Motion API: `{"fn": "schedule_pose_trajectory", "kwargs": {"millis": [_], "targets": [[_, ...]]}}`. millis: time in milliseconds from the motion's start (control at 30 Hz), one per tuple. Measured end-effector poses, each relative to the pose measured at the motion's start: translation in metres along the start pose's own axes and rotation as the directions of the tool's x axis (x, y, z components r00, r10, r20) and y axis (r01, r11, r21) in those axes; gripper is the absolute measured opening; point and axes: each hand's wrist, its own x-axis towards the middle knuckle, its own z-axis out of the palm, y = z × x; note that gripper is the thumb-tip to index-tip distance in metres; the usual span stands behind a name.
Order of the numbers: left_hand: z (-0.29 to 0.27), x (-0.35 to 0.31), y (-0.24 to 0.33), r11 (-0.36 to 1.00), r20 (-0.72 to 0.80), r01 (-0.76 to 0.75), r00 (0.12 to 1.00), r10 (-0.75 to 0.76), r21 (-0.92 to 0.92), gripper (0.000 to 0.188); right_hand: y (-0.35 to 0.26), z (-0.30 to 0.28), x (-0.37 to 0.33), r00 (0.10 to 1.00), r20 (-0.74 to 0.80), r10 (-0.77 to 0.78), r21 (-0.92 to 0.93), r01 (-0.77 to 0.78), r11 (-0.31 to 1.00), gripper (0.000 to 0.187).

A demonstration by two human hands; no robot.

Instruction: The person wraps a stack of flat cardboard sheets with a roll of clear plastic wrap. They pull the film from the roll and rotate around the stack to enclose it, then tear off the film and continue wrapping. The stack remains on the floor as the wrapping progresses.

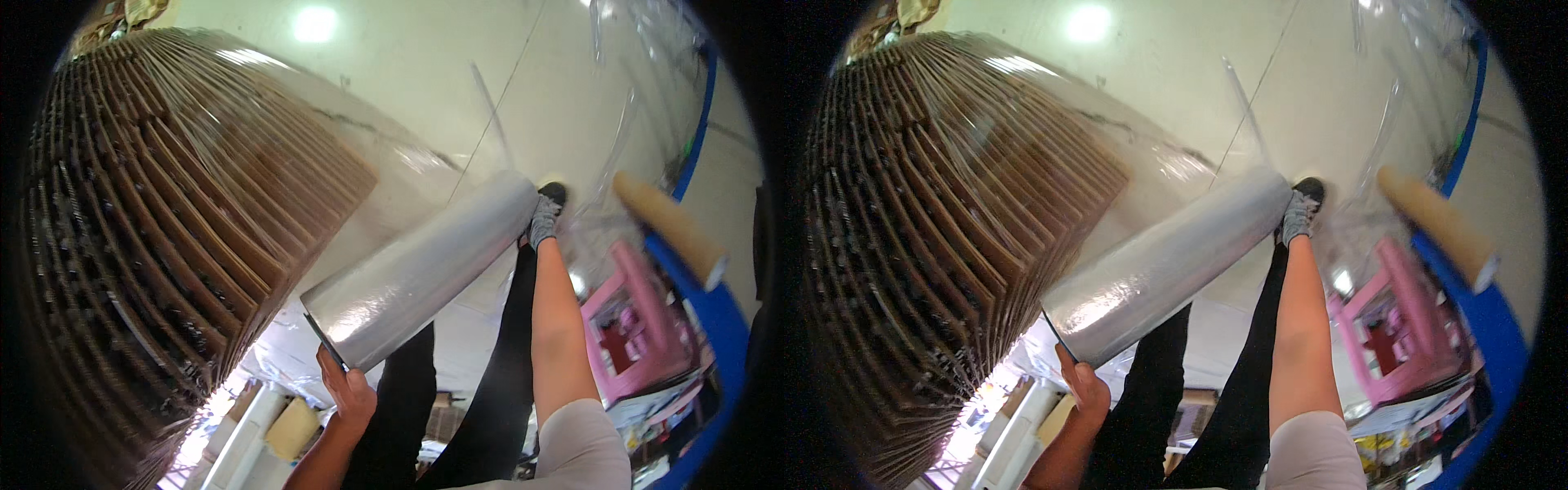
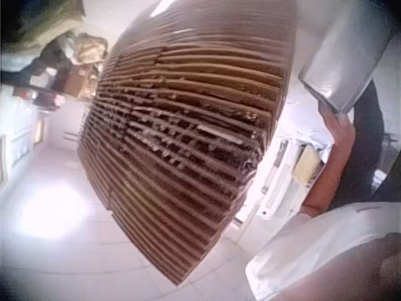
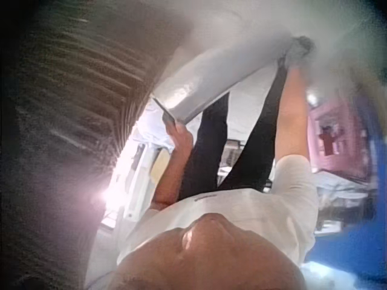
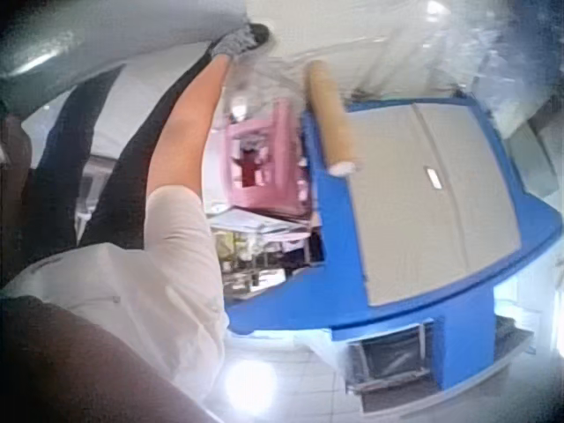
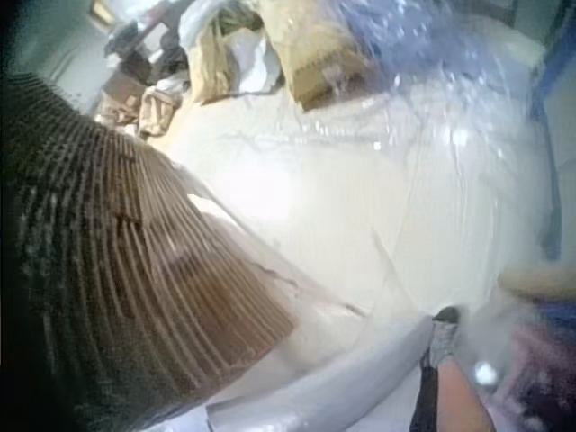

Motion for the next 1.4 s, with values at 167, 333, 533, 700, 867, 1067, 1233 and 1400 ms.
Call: {"fn": "schedule_pose_trajectory", "kwargs": {"millis": [167, 333, 533, 700, 867, 1067, 1233, 1400], "targets": [[-0.008, -0.019, -0.09, 0.974, 0.029, -0.205, 0.979, 0.203, 0.095, 0.068, 0.157, -0.014, -0.047, 0.942, -0.101, 0.319, 0.104, -0.309, 0.945, 0.052], [-0.057, -0.044, -0.153, 0.977, 0.046, -0.187, 0.982, 0.184, 0.097, 0.061, 0.251, -0.024, -0.13, 0.967, -0.008, 0.253, 0.419, -0.227, 0.879, 0.058], [-0.118, -0.093, -0.228, 0.985, 0.092, -0.082, 0.993, 0.068, 0.154, 0.058, 0.3, -0.074, -0.252, 0.95, -0.196, 0.242, 0.29, -0.179, 0.94, 0.062], [-0.162, -0.132, -0.283, 0.988, 0.126, -0.149, 0.982, 0.144, 0.028, 0.061, 0.367, -0.115, -0.35, 0.933, -0.336, 0.128, -0.018, -0.142, 0.99, 0.073], [-0.215, -0.153, -0.361, 0.957, 0.201, -0.288, 0.937, 0.285, -0.013, 0.059, 0.478, -0.124, -0.424, 0.884, -0.463, 0.06, -0.079, -0.109, 0.991, 0.069], [-0.287, -0.188, -0.501, 0.966, 0.288, 0.1, 0.957, -0.029, -0.237, 0.059, 0.641, -0.111, -0.514, 0.883, -0.388, -0.266, -0.393, 0.102, 0.914, 0.05], [-0.352, -0.219, -0.584, 0.959, 0.344, -0.222, 0.899, 0.272, -0.179, 0.065, 0.73, -0.083, -0.603, 0.867, -0.439, -0.236, -0.257, 0.13, 0.958, 0.05], [-0.385, -0.253, -0.682, 0.892, 0.203, -0.45, 0.871, 0.448, -0.039, 0.061, 0.812, -0.047, -0.701, 0.805, -0.58, -0.124, -0.305, -0.073, 0.95, 0.034]]}}
